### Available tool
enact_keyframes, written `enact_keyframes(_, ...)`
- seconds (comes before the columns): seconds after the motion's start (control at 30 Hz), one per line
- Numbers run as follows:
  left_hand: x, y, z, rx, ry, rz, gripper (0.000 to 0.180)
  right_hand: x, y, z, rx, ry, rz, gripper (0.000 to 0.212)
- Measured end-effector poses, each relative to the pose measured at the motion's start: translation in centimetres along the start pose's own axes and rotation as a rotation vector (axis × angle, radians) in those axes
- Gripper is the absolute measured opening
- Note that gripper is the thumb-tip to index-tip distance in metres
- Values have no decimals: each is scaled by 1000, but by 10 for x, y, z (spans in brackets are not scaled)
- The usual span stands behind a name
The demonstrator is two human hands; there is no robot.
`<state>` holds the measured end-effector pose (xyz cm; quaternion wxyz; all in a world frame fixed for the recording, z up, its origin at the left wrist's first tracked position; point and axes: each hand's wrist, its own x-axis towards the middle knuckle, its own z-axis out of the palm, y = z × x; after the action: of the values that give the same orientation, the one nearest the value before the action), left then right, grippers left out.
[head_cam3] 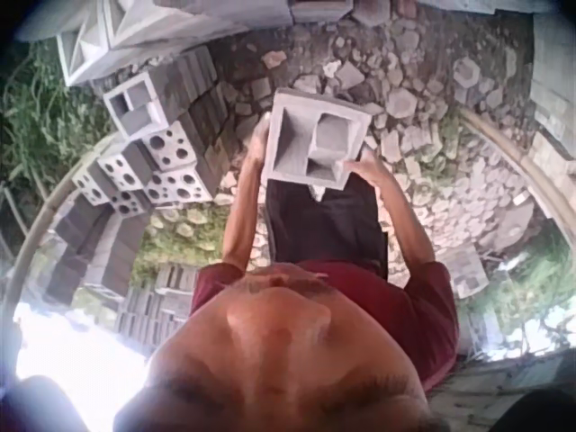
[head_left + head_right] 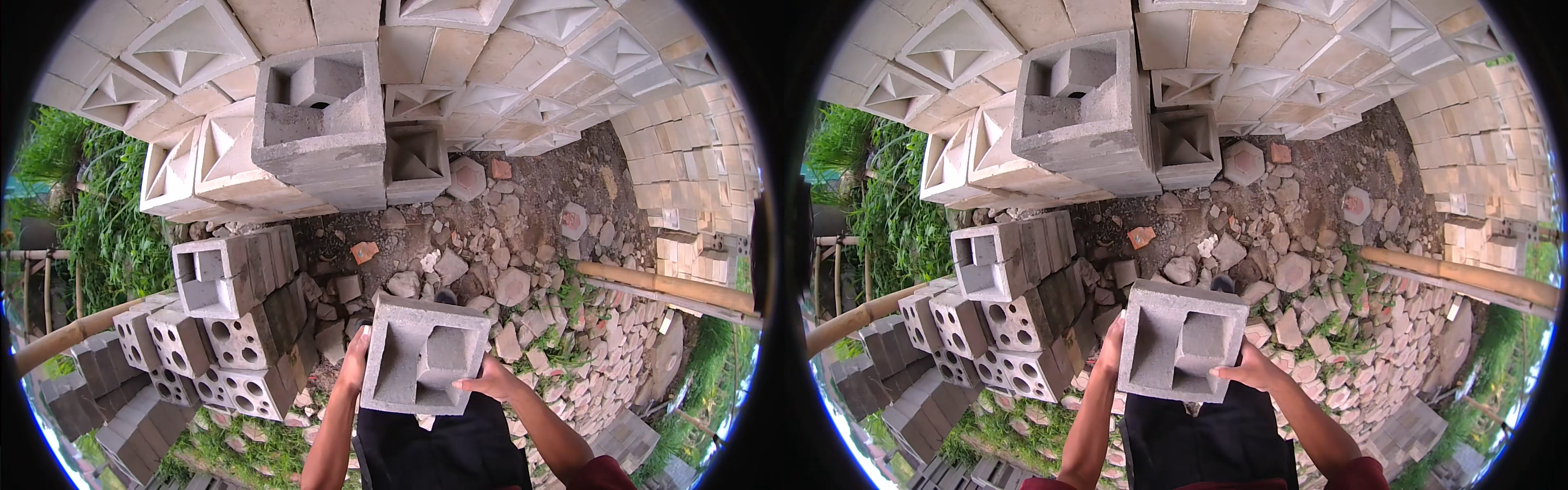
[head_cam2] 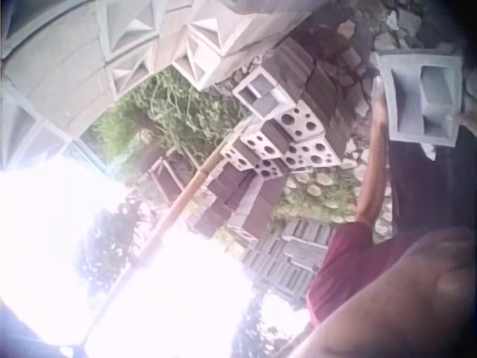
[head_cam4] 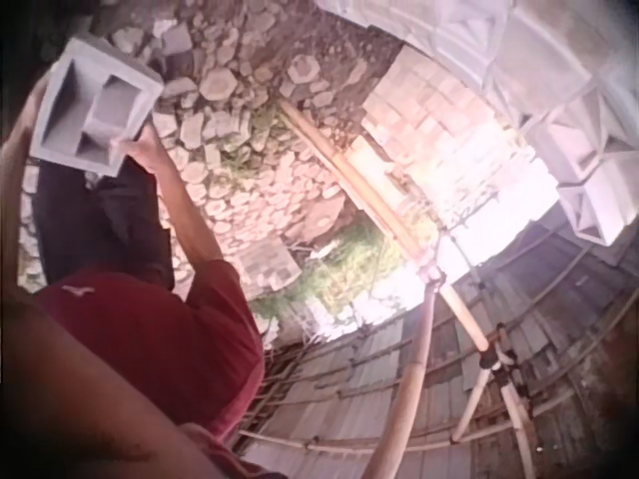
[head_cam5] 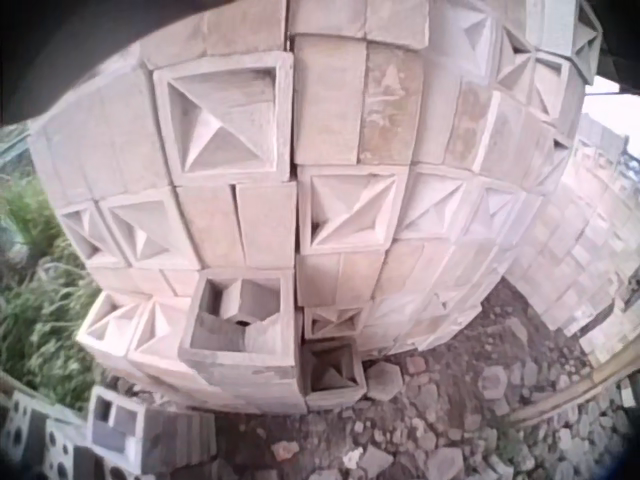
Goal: The person picks up individual concrete ventilation blocks from a pile on the ground and places them into a vertical stack against a wall. They use both hands to lift and orient each block before setting it down.
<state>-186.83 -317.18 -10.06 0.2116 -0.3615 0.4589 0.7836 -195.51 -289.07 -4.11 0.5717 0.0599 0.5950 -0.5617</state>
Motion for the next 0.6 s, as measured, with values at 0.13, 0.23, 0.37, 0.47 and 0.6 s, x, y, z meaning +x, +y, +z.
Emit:
enact_keyframes(0.13, 48, -2, 13, -65, 121, -12, 65, 36, -24, -29, 132, -69, -4, 71)
enact_keyframes(0.23, 66, 21, 49, -77, 238, -22, 58, 59, -20, -76, 143, -97, 111, 71)
enact_keyframes(0.37, 121, 39, 68, -146, 325, 56, 47, 109, -62, -129, 47, -108, 369, 49)
enact_keyframes(0.47, 164, 58, 69, -155, 215, 66, 55, 135, -87, -162, -116, -25, 341, 43)
enact_keyframes(0.6, 204, 62, 61, -471, 399, -7, 65, 172, -135, -204, -52, -25, 378, 39)
